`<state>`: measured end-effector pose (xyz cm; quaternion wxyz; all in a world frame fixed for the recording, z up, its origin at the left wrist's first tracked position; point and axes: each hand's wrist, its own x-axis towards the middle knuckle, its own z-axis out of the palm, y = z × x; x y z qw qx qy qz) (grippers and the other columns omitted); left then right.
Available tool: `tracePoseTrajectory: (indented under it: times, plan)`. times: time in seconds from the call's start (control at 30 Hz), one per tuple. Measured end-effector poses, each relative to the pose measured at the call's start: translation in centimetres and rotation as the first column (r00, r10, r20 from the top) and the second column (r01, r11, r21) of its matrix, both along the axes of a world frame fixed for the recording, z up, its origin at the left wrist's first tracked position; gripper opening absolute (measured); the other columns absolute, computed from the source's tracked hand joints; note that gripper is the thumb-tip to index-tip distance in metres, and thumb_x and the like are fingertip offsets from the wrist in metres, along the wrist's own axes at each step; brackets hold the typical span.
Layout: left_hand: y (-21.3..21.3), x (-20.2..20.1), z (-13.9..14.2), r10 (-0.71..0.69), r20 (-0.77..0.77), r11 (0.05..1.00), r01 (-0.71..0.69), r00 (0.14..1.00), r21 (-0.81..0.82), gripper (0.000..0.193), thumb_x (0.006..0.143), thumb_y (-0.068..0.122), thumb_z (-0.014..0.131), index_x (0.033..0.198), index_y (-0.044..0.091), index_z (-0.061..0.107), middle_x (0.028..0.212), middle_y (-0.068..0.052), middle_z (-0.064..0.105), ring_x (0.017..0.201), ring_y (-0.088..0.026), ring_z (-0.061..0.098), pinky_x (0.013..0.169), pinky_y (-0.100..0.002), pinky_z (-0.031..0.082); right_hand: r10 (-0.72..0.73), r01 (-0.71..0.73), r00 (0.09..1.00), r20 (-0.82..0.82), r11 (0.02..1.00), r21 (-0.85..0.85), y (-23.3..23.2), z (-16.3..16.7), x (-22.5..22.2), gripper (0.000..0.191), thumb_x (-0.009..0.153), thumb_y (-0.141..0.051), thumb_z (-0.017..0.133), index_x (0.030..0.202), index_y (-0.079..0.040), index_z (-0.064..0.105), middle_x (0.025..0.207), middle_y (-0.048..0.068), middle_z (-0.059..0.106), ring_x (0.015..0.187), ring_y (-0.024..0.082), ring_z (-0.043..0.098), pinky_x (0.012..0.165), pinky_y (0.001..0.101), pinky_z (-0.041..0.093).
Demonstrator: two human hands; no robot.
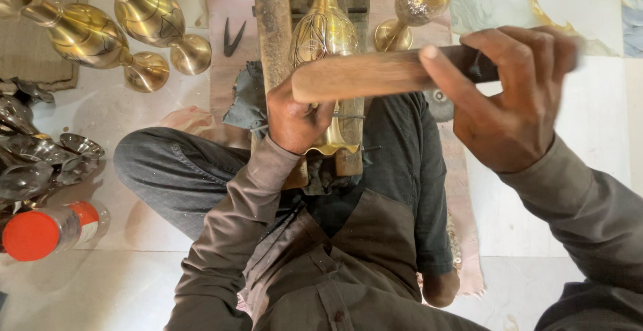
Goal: The person sits on the floor with a brass vase clamped in a wooden fixture and decorates its surface by hand. They hold a small punch against the brass and strike it with a wooden mallet, working repeatedly over the vase's body to cut a decorative pattern, repositioning the punch between strikes.
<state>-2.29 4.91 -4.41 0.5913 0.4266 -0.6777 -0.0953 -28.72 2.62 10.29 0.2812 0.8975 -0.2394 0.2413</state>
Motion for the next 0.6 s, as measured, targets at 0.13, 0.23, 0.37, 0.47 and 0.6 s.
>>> tracePoseTrajectory:
  times: [0.13, 0.23, 0.37, 0.47, 0.6]
  plan:
    - [0.1, 0.0, 0.1, 0.023, 0.014, 0.991, -0.025, 1.0, 0.128, 0.024, 0.093, -0.001, 0.08, 0.116, 0.003, 0.072, 0.105, -0.016, 0.075, 0.093, -0.026, 0.078, 0.076, -0.036, 0.064, -0.154, 0.137, 0.98, -0.123, 0.982, -0.132, 0.5, -0.2, -0.3, 0.039, 0.102, -0.012, 0.075, 0.137, -0.029, 0.075, 0.114, 0.005, 0.064, 0.102, 0.021, 0.059, 0.102, 0.0416, 0.041]
    - [0.2, 0.0, 0.2, -0.052, -0.016, 0.999, 0.052, 0.999, -0.016, 0.032, 0.085, -0.004, 0.076, 0.115, 0.006, 0.071, 0.121, -0.02, 0.073, 0.106, -0.03, 0.078, 0.086, -0.036, 0.066, -0.123, 0.118, 0.99, -0.068, 0.991, -0.07, 0.8, -0.4, -0.6, 0.043, 0.098, -0.006, 0.075, 0.135, -0.028, 0.075, 0.114, 0.006, 0.064, 0.104, 0.023, 0.06, 0.101, 0.0432, 0.043]
    - [0.5, 0.0, 0.9, -0.008, 0.005, 0.996, 0.007, 1.0, 0.087, 0.036, 0.085, -0.002, 0.082, 0.118, 0.001, 0.07, 0.111, -0.018, 0.073, 0.097, -0.029, 0.077, 0.079, -0.037, 0.064, -0.038, 0.036, 0.999, -0.013, 0.997, -0.071, 0.6, -0.8, -0.9, 0.042, 0.097, -0.007, 0.077, 0.134, -0.026, 0.074, 0.116, 0.008, 0.061, 0.103, 0.026, 0.059, 0.096, 0.0461, 0.043]
    - [0.4, 0.2, 1.6, -0.07, -0.015, 0.995, 0.071, 0.997, 0.067, 0.039, 0.081, 0.0, 0.081, 0.118, 0.002, 0.069, 0.112, -0.017, 0.072, 0.1, -0.03, 0.076, 0.082, -0.038, 0.065, 0.005, -0.007, 0.999, 0.053, 0.999, 0.039, 0.4, -1.3, -1.1, 0.036, 0.097, -0.009, 0.079, 0.131, -0.021, 0.073, 0.115, 0.01, 0.061, 0.1, 0.028, 0.06, 0.092, 0.0479, 0.045]
    - [0.8, 0.2, 1.7, -0.063, 0.034, 0.998, 0.062, 0.997, 0.028, 0.036, 0.084, 0.003, 0.081, 0.118, 0.005, 0.069, 0.113, -0.014, 0.073, 0.102, -0.029, 0.076, 0.085, -0.038, 0.064, -0.058, 0.052, 0.998, -0.035, 0.985, -0.165, 0.8, -1.6, -1.5, 0.046, 0.092, -0.004, 0.075, 0.131, -0.03, 0.074, 0.111, 0.007, 0.059, 0.099, 0.026, 0.061, 0.092, 0.0479, 0.043]
